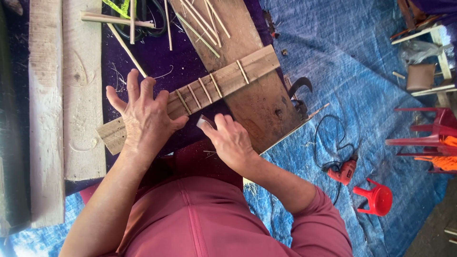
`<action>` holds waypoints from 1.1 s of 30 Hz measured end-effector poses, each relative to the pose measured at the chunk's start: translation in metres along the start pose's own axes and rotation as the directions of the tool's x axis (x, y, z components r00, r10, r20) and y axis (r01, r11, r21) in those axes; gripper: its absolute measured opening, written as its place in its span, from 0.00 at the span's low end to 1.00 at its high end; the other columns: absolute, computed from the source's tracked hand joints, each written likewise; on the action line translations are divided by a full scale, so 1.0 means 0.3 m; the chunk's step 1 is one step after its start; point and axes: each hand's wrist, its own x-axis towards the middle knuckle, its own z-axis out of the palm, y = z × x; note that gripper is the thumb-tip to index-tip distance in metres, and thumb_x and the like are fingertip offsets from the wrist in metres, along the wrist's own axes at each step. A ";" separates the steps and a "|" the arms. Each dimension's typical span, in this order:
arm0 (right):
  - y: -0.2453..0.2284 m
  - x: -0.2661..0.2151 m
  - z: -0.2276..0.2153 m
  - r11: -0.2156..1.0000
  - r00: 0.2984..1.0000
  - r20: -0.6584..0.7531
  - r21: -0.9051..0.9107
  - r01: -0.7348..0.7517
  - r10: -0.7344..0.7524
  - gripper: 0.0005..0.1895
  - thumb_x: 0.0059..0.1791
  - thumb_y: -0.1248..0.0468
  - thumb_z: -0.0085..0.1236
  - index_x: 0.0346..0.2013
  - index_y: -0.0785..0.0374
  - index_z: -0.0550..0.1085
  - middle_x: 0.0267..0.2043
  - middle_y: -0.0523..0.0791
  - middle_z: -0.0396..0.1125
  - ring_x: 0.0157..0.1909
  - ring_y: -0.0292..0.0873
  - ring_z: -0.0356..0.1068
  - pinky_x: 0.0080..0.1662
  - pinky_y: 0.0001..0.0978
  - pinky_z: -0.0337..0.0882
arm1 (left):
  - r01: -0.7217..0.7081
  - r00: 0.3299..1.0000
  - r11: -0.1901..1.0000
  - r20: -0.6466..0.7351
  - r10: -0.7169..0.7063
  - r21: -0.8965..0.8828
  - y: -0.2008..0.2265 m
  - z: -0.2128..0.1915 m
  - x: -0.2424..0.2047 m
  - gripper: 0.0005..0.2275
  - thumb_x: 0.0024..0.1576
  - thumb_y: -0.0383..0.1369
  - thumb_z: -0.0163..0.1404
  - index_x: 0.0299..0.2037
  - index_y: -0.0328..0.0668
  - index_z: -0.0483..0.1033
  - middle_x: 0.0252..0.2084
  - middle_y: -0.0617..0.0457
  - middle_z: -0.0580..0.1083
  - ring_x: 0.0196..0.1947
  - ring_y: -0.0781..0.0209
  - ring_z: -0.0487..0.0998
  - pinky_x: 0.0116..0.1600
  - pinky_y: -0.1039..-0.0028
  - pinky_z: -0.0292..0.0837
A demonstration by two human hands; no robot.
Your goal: The person sands a long wooden plank with a sanding block, smoothing its surfaces and edges. They flip the plank to work on both sides and continue sanding until the clip ends.
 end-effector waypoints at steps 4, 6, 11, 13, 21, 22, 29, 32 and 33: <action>0.017 0.011 0.004 0.986 0.997 -0.046 0.156 -0.055 0.063 0.19 0.53 0.75 0.46 0.54 0.53 0.75 0.31 0.41 0.55 0.30 0.42 0.65 0.31 0.30 0.72 | 0.016 1.000 1.000 0.002 -0.016 0.025 -0.013 0.006 0.005 0.31 0.49 0.66 0.60 0.45 0.45 0.84 0.60 0.43 0.67 0.76 0.38 0.48 0.66 0.29 0.28; 0.003 0.089 -0.031 0.985 0.991 -0.116 0.166 -0.040 0.060 0.19 0.52 0.76 0.46 0.54 0.55 0.73 0.31 0.43 0.56 0.30 0.43 0.65 0.29 0.34 0.72 | 0.007 1.000 0.996 0.009 -0.006 -0.085 -0.022 -0.018 -0.007 0.43 0.39 0.57 0.68 0.60 0.31 0.77 0.62 0.38 0.64 0.74 0.34 0.48 0.63 0.25 0.28; -0.022 0.286 0.026 0.998 0.979 -0.201 0.056 0.019 -0.007 0.16 0.50 0.75 0.51 0.49 0.55 0.74 0.31 0.43 0.57 0.31 0.40 0.66 0.30 0.31 0.72 | 0.039 0.999 0.999 0.001 -0.039 -0.037 -0.043 -0.013 -0.027 0.39 0.43 0.62 0.65 0.55 0.37 0.80 0.62 0.40 0.64 0.74 0.36 0.48 0.63 0.27 0.33; -0.033 0.312 0.040 0.999 0.978 -0.206 -0.050 0.010 -0.020 0.13 0.49 0.72 0.56 0.45 0.54 0.76 0.31 0.44 0.58 0.31 0.39 0.67 0.28 0.28 0.71 | 0.032 0.999 0.999 -0.013 -0.032 0.007 -0.049 -0.004 -0.017 0.35 0.43 0.63 0.65 0.51 0.43 0.82 0.62 0.42 0.65 0.75 0.38 0.49 0.64 0.28 0.36; -0.035 0.101 -0.036 1.000 0.999 0.052 0.015 -0.011 0.010 0.14 0.51 0.74 0.49 0.49 0.60 0.76 0.33 0.48 0.59 0.29 0.42 0.67 0.26 0.31 0.71 | 0.026 1.000 0.997 0.006 -0.025 -0.068 -0.057 0.002 0.003 0.32 0.43 0.65 0.65 0.38 0.42 0.83 0.59 0.40 0.68 0.76 0.37 0.48 0.66 0.26 0.29; -0.035 0.125 -0.031 1.000 0.998 0.055 0.016 -0.019 0.018 0.14 0.51 0.74 0.49 0.49 0.60 0.76 0.33 0.48 0.59 0.29 0.42 0.67 0.26 0.31 0.71 | 0.020 1.000 0.997 0.012 -0.019 -0.069 -0.056 0.002 -0.001 0.32 0.43 0.65 0.65 0.38 0.42 0.83 0.59 0.40 0.68 0.76 0.37 0.48 0.66 0.26 0.29; -0.089 0.265 0.038 0.987 0.984 -0.177 0.159 0.003 0.025 0.15 0.52 0.76 0.45 0.50 0.60 0.72 0.31 0.45 0.57 0.29 0.44 0.66 0.27 0.35 0.71 | 0.049 0.999 0.996 -0.016 -0.051 -0.081 -0.060 -0.130 -0.088 0.38 0.41 0.51 0.68 0.60 0.34 0.77 0.63 0.37 0.66 0.74 0.36 0.52 0.65 0.29 0.39; -0.134 0.202 0.111 0.989 0.987 -0.157 0.151 -0.001 0.025 0.17 0.51 0.75 0.46 0.52 0.58 0.71 0.31 0.44 0.56 0.29 0.45 0.66 0.27 0.37 0.71 | 0.060 0.995 0.985 -0.063 -0.071 -0.165 -0.142 -0.103 -0.182 0.42 0.39 0.47 0.71 0.63 0.27 0.74 0.63 0.36 0.63 0.71 0.38 0.54 0.66 0.39 0.43; -0.148 0.178 0.136 0.996 0.983 -0.182 0.091 0.004 0.013 0.18 0.50 0.74 0.49 0.53 0.55 0.71 0.31 0.43 0.54 0.29 0.45 0.66 0.27 0.37 0.71 | 0.020 0.989 0.980 -0.143 -0.050 -0.200 -0.176 -0.077 -0.213 0.41 0.39 0.46 0.71 0.61 0.25 0.76 0.61 0.38 0.62 0.69 0.40 0.55 0.66 0.47 0.46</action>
